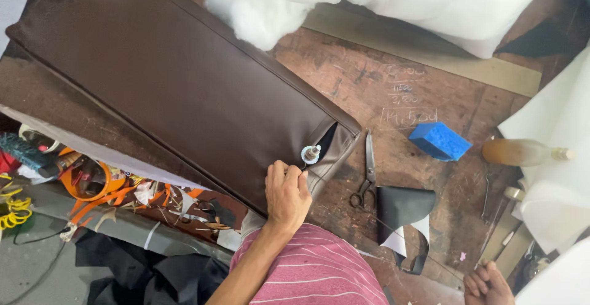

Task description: The person stitches a leather panel onto a piece of furniture, pulling thread through small holes and knotting it near metal hardware.

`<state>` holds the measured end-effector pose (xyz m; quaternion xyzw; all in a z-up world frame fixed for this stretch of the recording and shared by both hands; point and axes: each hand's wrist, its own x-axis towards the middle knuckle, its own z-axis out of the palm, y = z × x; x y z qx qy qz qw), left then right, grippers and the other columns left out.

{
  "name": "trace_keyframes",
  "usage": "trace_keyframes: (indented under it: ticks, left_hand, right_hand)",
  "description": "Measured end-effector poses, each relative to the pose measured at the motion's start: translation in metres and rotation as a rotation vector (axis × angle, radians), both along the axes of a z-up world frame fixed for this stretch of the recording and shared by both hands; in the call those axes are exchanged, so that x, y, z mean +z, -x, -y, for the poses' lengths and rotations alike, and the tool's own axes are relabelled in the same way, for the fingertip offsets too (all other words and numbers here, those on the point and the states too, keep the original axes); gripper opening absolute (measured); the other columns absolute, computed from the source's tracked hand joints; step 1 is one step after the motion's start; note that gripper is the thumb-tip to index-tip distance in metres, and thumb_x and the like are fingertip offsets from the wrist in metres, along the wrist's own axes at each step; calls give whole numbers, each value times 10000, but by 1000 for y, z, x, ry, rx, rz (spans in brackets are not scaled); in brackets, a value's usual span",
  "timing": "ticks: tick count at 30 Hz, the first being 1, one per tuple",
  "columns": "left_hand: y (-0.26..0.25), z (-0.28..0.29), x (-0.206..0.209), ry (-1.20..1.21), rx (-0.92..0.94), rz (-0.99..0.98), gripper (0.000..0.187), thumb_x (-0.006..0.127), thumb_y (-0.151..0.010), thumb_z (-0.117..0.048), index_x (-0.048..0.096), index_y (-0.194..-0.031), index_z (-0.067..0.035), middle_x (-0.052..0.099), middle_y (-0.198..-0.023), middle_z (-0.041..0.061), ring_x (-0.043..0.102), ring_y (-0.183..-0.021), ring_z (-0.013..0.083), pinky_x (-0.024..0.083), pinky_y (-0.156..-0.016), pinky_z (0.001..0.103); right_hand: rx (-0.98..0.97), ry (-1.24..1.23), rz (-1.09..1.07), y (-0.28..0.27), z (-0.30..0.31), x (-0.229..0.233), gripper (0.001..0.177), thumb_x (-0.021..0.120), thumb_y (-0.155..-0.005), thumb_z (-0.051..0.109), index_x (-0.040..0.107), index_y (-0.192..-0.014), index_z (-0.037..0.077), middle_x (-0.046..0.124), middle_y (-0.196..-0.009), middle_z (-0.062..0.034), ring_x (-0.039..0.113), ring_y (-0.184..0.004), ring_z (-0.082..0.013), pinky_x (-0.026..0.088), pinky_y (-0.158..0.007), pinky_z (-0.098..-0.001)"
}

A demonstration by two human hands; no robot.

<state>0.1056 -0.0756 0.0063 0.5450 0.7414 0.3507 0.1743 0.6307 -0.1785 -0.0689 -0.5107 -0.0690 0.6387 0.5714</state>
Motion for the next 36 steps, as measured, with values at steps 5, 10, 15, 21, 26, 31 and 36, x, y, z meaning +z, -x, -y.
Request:
trace_keyframes:
  ticks: [5, 10, 15, 21, 26, 31, 36]
  left_hand:
    - [-5, 0, 0, 3, 30, -34, 141, 743, -860, -133, 637, -806, -59, 562, -913, 86, 537, -918, 300, 426, -802, 465]
    - [-10, 2, 8, 39, -30, -105, 165, 778, -824, -196, 695, -876, -64, 586, -945, 83, 548, -942, 289, 422, -788, 455]
    - [-15, -3, 11, 155, -19, -96, 199, 811, -786, -250, 723, -850, -84, 605, -918, 51, 559, -936, 273, 425, -788, 458]
    - [-14, 0, 3, 72, 118, -12, 123, 770, -840, -140, 685, -801, -62, 590, -890, 72, 569, -892, 284, 458, -778, 449]
    - [-16, 0, -1, 23, 158, 28, 113, 754, -851, -86, 665, -807, -34, 577, -893, 105, 558, -871, 307, 461, -769, 451]
    - [-16, 1, -3, -9, 180, 49, 110, 748, -854, -67, 652, -817, -27, 579, -900, 117, 561, -883, 322, 458, -772, 460]
    - [-16, -1, -2, 6, 194, 75, 117, 755, -843, -68, 649, -812, -29, 578, -887, 116, 570, -870, 317, 460, -769, 456]
  right_hand:
    - [107, 79, -71, -9, -6, -34, 197, 556, -1088, 260, 629, -1118, 80, 477, -723, 48, 352, -482, -56, 297, -401, -231]
    - [59, 135, -34, -14, -12, -69, 213, 560, -1138, 286, 634, -1133, 87, 465, -705, 57, 344, -487, -46, 307, -445, -222]
    - [135, 45, -141, -21, -23, -72, 218, 537, -1127, 242, 636, -1150, 50, 480, -703, 36, 346, -486, -51, 326, -445, -236]
    - [190, 237, 34, -34, -37, -62, 220, 503, -1109, 308, 620, -1118, 121, 437, -679, 70, 321, -455, -57, 356, -490, -254]
    - [248, 130, -219, -32, -22, -66, 218, 530, -1111, 246, 630, -1126, 53, 466, -694, 49, 342, -478, -62, 335, -457, -256]
    - [203, 212, -216, -22, -7, -89, 249, 551, -1107, 318, 632, -1138, 85, 468, -701, 58, 344, -474, -65, 322, -444, -249]
    - [221, 329, 57, -4, -19, -87, 235, 535, -1079, 293, 630, -1111, 81, 492, -693, 25, 360, -475, -77, 336, -449, -263]
